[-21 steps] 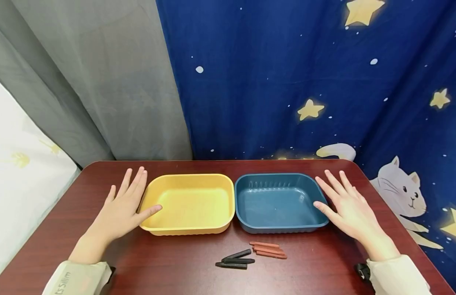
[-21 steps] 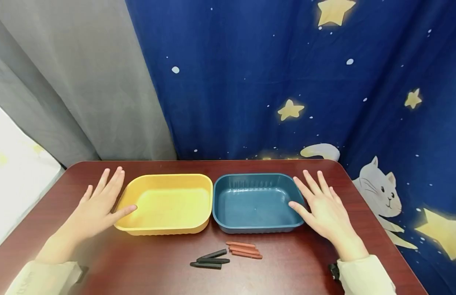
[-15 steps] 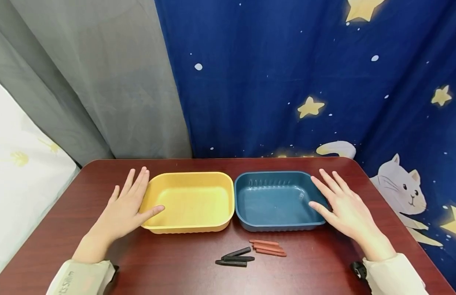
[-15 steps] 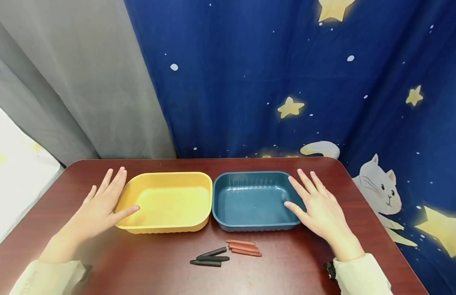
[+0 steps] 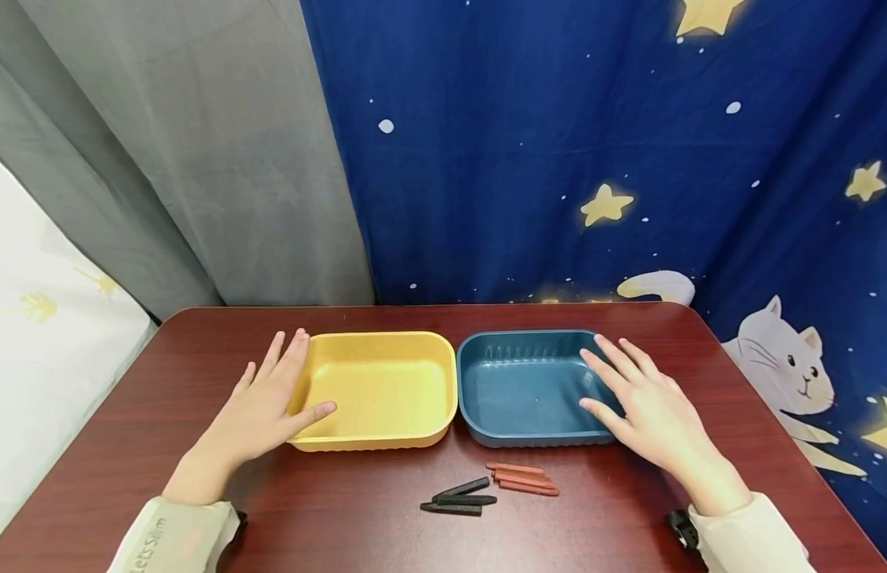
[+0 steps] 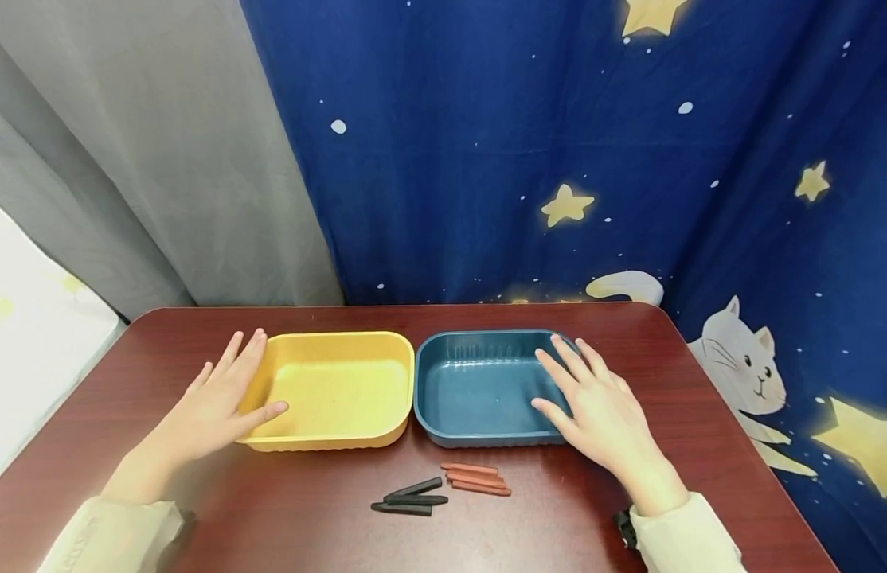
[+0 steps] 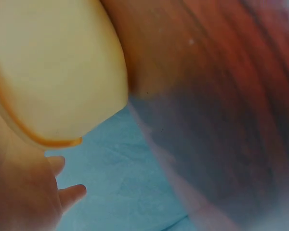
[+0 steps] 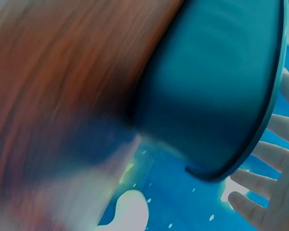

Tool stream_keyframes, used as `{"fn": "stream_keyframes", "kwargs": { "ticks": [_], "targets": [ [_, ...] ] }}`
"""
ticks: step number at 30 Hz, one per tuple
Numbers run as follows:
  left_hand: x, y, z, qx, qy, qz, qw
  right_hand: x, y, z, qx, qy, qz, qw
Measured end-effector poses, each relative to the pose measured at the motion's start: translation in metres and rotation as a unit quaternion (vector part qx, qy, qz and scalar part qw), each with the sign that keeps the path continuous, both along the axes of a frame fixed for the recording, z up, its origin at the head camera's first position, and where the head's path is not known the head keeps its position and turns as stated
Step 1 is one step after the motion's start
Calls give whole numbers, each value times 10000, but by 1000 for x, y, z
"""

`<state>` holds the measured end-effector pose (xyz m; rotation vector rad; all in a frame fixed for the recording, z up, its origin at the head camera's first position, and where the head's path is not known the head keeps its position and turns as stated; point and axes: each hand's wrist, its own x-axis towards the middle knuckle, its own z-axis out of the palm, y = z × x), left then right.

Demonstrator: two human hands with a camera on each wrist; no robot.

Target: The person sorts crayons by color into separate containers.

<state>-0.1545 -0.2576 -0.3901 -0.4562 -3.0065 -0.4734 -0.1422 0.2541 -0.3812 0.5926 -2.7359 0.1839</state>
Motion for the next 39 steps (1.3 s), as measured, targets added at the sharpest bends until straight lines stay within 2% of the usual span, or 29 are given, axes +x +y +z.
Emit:
{"fn": "stream_keyframes", "kwargs": {
  "ticks": [8,20,29,35,39],
  "targets": [
    [0,6,-4,-132,-119,-19,9998,7,-21,1,-20,280,516,9983],
    [-1,5,-6,-281,-214,-54,9994,17,-53,8,-60,214,976,9950],
    [-2,5,-7,-356,-336,-23,9988,25,-82,12,-113,313,1466,9886],
    [-3,4,-7,-414,-346,-17,9985,32,-101,11,-173,434,1942,9799],
    [-4,3,-8,-407,-350,-44,9986,34,-112,7,-401,505,2504,9660]
  ]
}}
